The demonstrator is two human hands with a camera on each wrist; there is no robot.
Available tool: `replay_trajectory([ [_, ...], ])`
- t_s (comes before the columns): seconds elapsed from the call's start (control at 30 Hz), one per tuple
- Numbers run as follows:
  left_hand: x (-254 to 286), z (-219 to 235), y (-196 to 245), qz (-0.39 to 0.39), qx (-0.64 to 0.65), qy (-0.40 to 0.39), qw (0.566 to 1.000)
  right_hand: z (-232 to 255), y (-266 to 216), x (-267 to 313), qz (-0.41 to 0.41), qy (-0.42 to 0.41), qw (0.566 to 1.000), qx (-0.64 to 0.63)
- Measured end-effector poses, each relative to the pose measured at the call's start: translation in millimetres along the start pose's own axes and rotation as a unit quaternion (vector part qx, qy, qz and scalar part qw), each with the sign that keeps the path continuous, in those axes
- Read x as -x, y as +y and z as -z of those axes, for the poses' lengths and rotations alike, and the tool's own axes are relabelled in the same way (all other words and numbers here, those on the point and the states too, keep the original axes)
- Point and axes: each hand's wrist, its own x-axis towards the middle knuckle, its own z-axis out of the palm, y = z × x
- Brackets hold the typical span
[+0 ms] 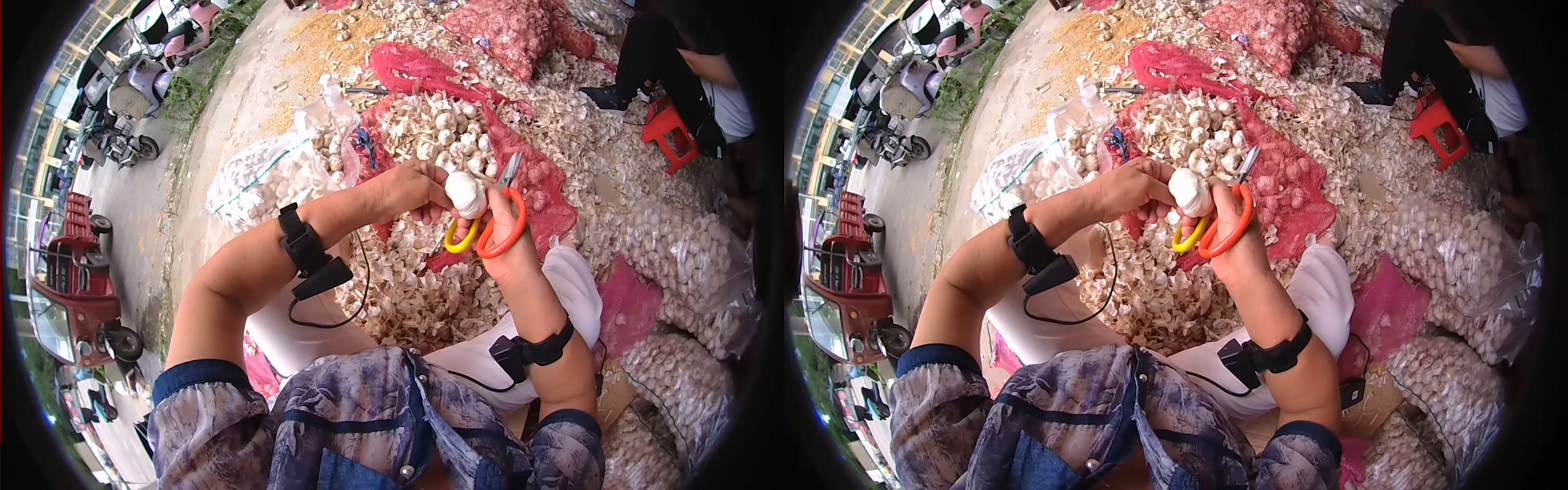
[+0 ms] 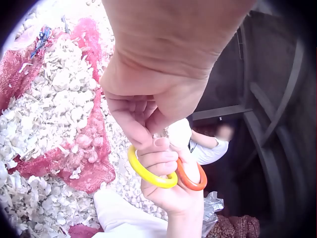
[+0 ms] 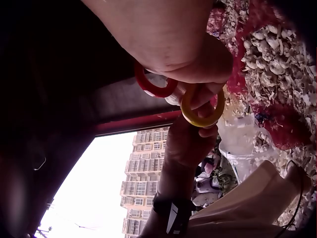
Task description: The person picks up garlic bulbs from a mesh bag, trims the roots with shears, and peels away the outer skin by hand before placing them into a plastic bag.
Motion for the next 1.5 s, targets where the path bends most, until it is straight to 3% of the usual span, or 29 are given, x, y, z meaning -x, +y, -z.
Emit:
replay_trajectory([
  [0.1, 10.1, -4.7, 8.8, 0.043, -0.048, 0.026, 0.998, -8.4, -2.0, 3.8, 0.041, 0.046, 0.996, 0.059],
  [0.17, 15.5, -10.4, 6.6, 0.01, -0.343, 0.028, 0.939, -10.9, -4.7, 3.4, 0.068, 0.074, 0.992, 0.082],
  [0.23, 13.3, -7.2, 5.0, 0.043, -0.376, -0.007, 0.926, -8.3, -6.2, 3.5, 0.102, 0.051, 0.984, 0.14],
  [0.3, 4.8, 0.0, -11.9, -0.043, -0.403, 0.046, 0.913, -6.0, -5.0, 4.3, 0.093, 0.045, 0.985, 0.135],
  [0.33, 7.9, 2.0, -14.0, -0.044, -0.404, 0.048, 0.913, -4.5, -2.8, 4.2, 0.092, 0.055, 0.983, 0.15],
  [0.37, 11.7, 3.4, -15.8, -0.047, -0.217, 0.006, 0.975, -3.3, -1.5, 4.5, 0.09, 0.066, 0.98, 0.165],
  [0.4, 15.4, 2.8, -13.5, -0.048, -0.022, -0.038, 0.998, -2.3, -0.9, 5.3, 0.091, 0.066, 0.98, 0.164],
  [0.53, 12.2, -5.1, -8.4, -0.036, 0.12, 0.004, 0.992, -2.6, -2.0, 9.5, 0.063, 0.033, 0.981, 0.182],
  [0.63, -1.7, 17.4, -16.7, 0.025, 0.123, 0.015, 0.992, 5.7, 0.5, 5.4, 0.031, 0.006, 0.976, 0.218],
  [0.73, -21.9, 62.8, -43.6, 0.001, -0.092, 0.136, 0.986, 6.7, -2.2, 6.1, 0.036, 0.01, 0.982, 0.187],
  [0.77, -23.1, 84.5, -49.3, 0.027, -0.2, 0.179, 0.963, 7.2, -3.1, 6.1, 0.034, 0.012, 0.982, 0.184],
  [0.8, -24.1, 104.6, -52.2, 0.053, -0.349, 0.211, 0.912, 7.4, -6.7, 6.6, 0.038, 0.018, 0.984, 0.171],
  [0.83, -14.2, 106.5, -36.5, 0.088, -0.502, 0.194, 0.838, 8.8, -10.2, 7.1, 0.043, 0.027, 0.986, 0.158],
  [0.87, -15.5, 123.0, -45.5, 0.119, -0.564, 0.217, 0.788, 10.4, -12.0, 7.2, 0.042, 0.028, 0.989, 0.136],
  [0.9, -34.7, 164.4, -86.9, 0.176, -0.562, 0.291, 0.754, 10.1, -15.2, 9.7, 0.04, 0.036, 0.99, 0.134],
  [0.93, -32.4, 170.1, -102.2, 0.192, -0.614, 0.34, 0.686, 7.3, -20.2, 11.2, 0.04, 0.031, 0.992, 0.117],
  [0.97, -36.3, 177.2, -107.1, 0.181, -0.591, 0.359, 0.699, 5.5, -23.8, 12.4, 0.038, 0.026, 0.994, 0.1],
  [1.03, -42.0, 154.0, -92.0, 0.156, -0.626, 0.299, 0.703, 3.4, -28.2, 13.0, 0.028, 0.029, 0.996, 0.086],
  [1.1, -70.5, 141.5, -109.5, 0.094, -0.662, 0.237, 0.705, -2.4, -33.0, 14.4, 0.032, 0.034, 0.996, 0.078],
  [1.23, -130.7, 92.5, -147.5, 0.007, -0.598, 0.168, 0.783, -2.9, -36.6, 12.9, 0.02, 0.055, 0.996, 0.066],
  [1.37, -182.0, 67.7, -157.2, -0.074, -0.593, 0.213, 0.773, -0.3, -36.5, 13.6, -0.012, 0.072, 0.996, 0.053],
  [1.43, -214.0, 78.7, -174.0, -0.084, -0.582, 0.207, 0.782, -0.6, -36.7, 16.6, -0.025, 0.074, 0.995, 0.058],
  [1.5, -240.7, 88.8, -193.2, -0.167, -0.6, 0.245, 0.743, -3.2, -38.9, 17.9, -0.044, 0.076, 0.994, 0.062],
])
